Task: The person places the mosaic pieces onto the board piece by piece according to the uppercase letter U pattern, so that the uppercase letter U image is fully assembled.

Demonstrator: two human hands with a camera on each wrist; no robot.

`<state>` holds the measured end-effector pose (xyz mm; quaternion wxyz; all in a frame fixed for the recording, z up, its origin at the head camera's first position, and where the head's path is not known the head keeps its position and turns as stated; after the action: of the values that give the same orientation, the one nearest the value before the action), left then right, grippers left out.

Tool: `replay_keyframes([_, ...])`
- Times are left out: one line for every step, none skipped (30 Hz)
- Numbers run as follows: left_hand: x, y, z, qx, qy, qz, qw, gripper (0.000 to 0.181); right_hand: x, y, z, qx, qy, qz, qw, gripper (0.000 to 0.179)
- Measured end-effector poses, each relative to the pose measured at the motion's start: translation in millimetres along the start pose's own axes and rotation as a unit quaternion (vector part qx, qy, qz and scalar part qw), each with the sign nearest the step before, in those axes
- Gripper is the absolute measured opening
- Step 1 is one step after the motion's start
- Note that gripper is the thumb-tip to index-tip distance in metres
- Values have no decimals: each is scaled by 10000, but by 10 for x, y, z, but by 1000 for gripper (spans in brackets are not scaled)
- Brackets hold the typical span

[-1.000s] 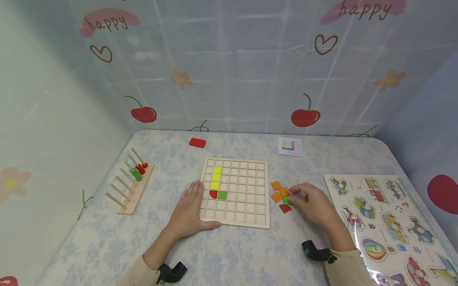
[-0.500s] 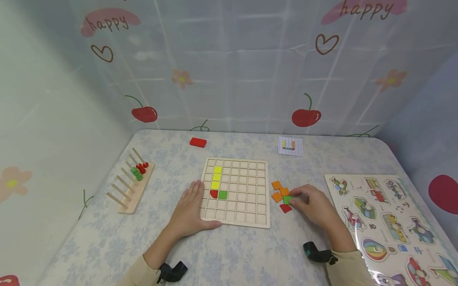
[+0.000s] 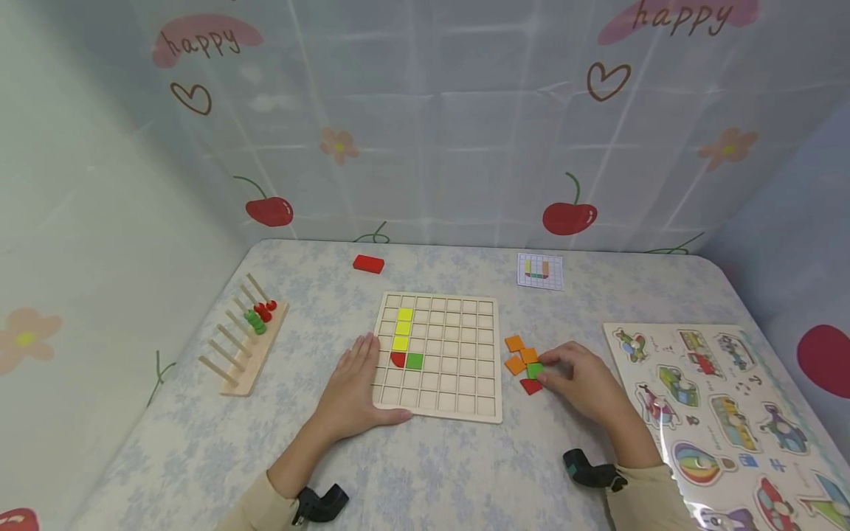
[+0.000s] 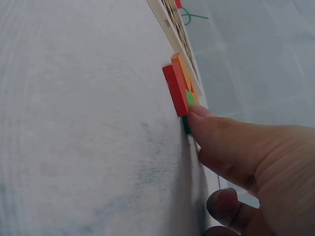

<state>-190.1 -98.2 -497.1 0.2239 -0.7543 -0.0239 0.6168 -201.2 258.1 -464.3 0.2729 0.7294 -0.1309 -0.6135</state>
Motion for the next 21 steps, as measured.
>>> replay_keyframes([1, 1, 0, -7, 2, -2, 10000, 139, 1, -1, 2, 8, 17, 9, 10000, 30])
replay_keyframes([1, 2, 1, -9, -5, -6, 10000, 139, 2, -2, 2, 18, 32, 16, 10000, 29])
replay_keyframes([1, 2, 1, -7, -7, -10, 10000, 139, 3, -5, 2, 35, 47, 32, 10000, 29])
replay_keyframes([-1, -1, 1, 0, -14, -25, 10000, 139, 3, -7, 0, 47, 61, 35, 10000, 29])
replay_keyframes([-2, -3, 0, 8, -24, -35, 10000, 139, 0, -8, -3, 60, 64, 32, 10000, 28])
replay_keyframes([-3, -5, 0, 14, -28, -40, 10000, 139, 0, -10, -8, 66, 66, 38, 9999, 28])
replay_keyframes([-3, -7, 0, 14, -20, -46, 10000, 139, -1, -15, -12, 89, 65, 42, 9999, 27])
replay_keyframes([-4, -9, -1, 18, -23, -49, 10000, 139, -5, -19, -16, 112, 61, 56, 9999, 27])
replay_keyframes([-5, -10, -2, 20, -24, -47, 10000, 139, -6, -28, -20, 153, 62, 86, 9998, 27])
replay_keyframes([-5, -11, -3, 17, -19, -50, 10000, 139, -9, -36, -23, 200, 74, 121, 9997, 27])
replay_keyframes([-6, -11, -4, 15, -19, -45, 10000, 139, -11, -48, -25, 258, 88, 179, 9995, 27])
replay_keyframes([-8, -12, -4, 15, -20, -45, 10000, 139, -12, -59, -27, 321, 110, 241, 9991, 27])
replay_keyframes([-11, -13, -5, 16, -24, -52, 10000, 139, -15, -69, -26, 389, 130, 301, 9987, 27])
replay_keyframes([-15, -15, -6, 16, -30, -61, 10000, 139, -16, -75, -26, 426, 142, 360, 9983, 26])
replay_keyframes([-17, -17, -7, 16, -25, -69, 10000, 139, -18, -80, -26, 463, 151, 420, 9979, 25])
replay_keyframes([-20, -19, -8, 14, -18, -81, 10000, 139, -21, -78, -26, 479, 156, 474, 9976, 25])
replay_keyframes([-23, -22, -9, 14, -19, -86, 10000, 139, -25, -74, -25, 482, 147, 529, 9973, 25])
replay_keyframes([-25, -23, -10, 8, -12, -90, 10000, 139, -30, -64, -23, 467, 131, 575, 9972, 24])
replay_keyframes([-27, -24, -11, 1, -5, -94, 10000, 139, -37, -51, -20, 445, 103, 622, 9970, 24])
replay_keyframes([-27, -23, -12, -6, 4, -93, 10000, 139, -43, -33, -15, 403, 72, 671, 9969, 24])
replay_keyframes([-27, -23, -13, -9, 8, -92, 10000, 139, -49, -10, -9, 368, 39, 724, 9967, 24])
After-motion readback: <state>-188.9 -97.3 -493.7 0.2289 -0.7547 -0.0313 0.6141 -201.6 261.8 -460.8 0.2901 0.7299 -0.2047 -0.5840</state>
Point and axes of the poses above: each hand's wrist, its own z-axis towards the middle knuckle, its own x-axis out of the palm, y = z × x, the point moved 8 cm from there along z, towards the middle knuckle, and after that the axes turned 7 degrees about y, right-handed, at the moved point
